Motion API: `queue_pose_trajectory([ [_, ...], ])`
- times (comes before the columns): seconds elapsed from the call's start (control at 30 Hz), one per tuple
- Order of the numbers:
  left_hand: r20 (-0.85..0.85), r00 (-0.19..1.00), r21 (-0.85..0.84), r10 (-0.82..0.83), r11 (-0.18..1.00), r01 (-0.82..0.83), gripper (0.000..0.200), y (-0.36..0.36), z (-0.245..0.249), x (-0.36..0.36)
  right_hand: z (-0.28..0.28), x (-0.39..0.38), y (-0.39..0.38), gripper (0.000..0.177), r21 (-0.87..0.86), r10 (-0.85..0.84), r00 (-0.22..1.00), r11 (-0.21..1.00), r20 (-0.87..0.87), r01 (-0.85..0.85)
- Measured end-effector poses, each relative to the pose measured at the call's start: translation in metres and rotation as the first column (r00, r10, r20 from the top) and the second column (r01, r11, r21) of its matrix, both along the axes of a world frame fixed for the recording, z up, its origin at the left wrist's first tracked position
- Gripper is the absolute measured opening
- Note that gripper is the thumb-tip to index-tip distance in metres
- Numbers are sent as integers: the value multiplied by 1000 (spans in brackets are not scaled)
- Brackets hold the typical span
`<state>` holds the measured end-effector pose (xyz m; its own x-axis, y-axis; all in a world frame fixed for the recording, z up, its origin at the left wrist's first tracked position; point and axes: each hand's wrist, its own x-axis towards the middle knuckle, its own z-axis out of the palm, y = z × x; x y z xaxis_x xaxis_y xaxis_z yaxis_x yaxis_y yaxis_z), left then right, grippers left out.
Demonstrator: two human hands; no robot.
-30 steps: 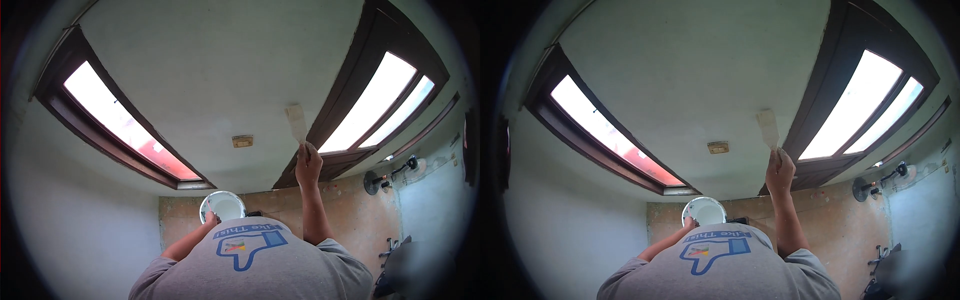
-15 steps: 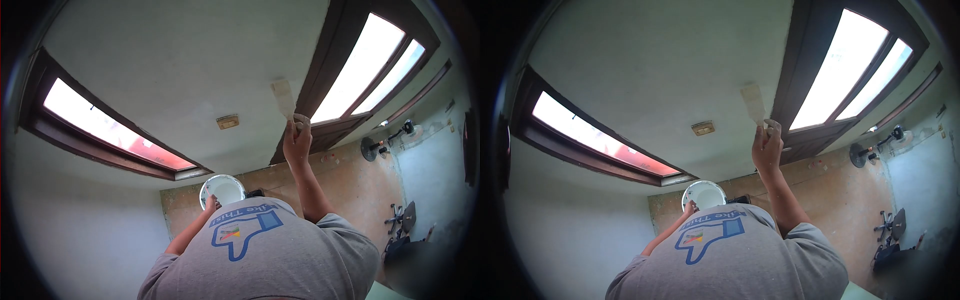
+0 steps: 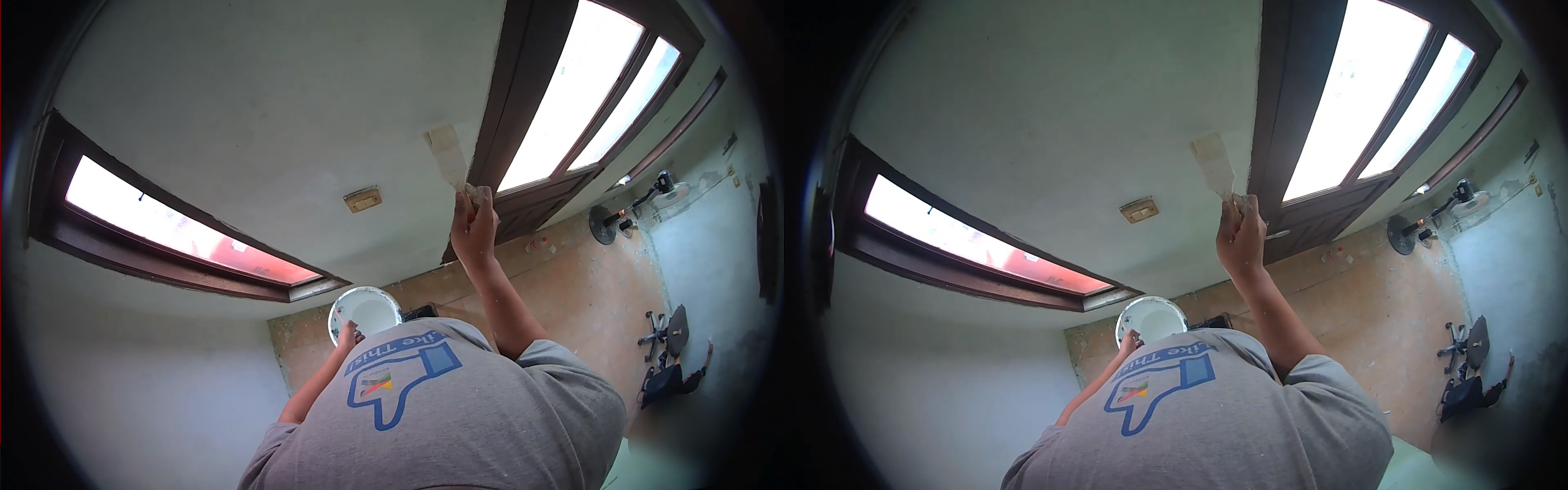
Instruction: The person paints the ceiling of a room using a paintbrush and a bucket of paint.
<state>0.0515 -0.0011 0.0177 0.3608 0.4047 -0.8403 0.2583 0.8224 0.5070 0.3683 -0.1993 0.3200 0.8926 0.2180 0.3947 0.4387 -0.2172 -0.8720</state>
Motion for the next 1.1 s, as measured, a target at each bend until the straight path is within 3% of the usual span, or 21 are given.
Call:
queue_pose_trajectory([
  [0.17,24,1000,18,-16,1000,16,17,-3,-4,0,-13,16,7,13,-5,4,997,1000,73,-4],
  [0.23,-3,1000,3,-3,1000,3,17,-4,1,0,0,4,-4,12,-37,-73,978,996,196,82],
  [0.33,39,999,48,-16,999,14,16,-4,-4,-4,11,2,-15,13,16,-7,992,1000,129,5],
  [0.37,35,995,100,-88,991,84,17,-3,-7,-7,11,8,-14,13,20,-11,992,1000,126,8],
  [0.47,29,994,50,-103,994,102,18,-4,-5,-6,9,24,-16,11,-10,-27,995,1000,93,29],
  [0.57,-4,991,84,-131,988,131,19,-3,-2,-4,20,31,-25,9,-92,-46,982,994,185,64],
  [0.63,0,996,79,-90,993,89,18,-4,-3,-4,34,25,-38,7,-100,-64,994,992,91,73],
  [0.77,-43,994,73,-98,992,101,19,-3,-5,-4,35,38,-30,8,15,-105,980,994,171,104],
  [0.87,-16,994,94,-110,989,111,21,-1,-12,-3,27,48,-30,8,-84,-122,975,987,188,140],
  [0.93,-56,985,132,-164,976,170,23,0,-9,-2,41,37,-46,9,-218,-93,995,971,20,96],
  [1.0,-8,962,305,-273,916,262,28,4,-17,-7,53,32,-52,10,-142,-107,993,983,47,113],
  [1.03,-72,937,323,-341,881,345,33,6,-18,-9,54,30,-53,10,-77,-113,991,990,73,119],
  [1.1,-103,939,295,-329,891,345,34,6,-15,-8,42,45,-42,11,-30,-109,987,993,121,114],
])
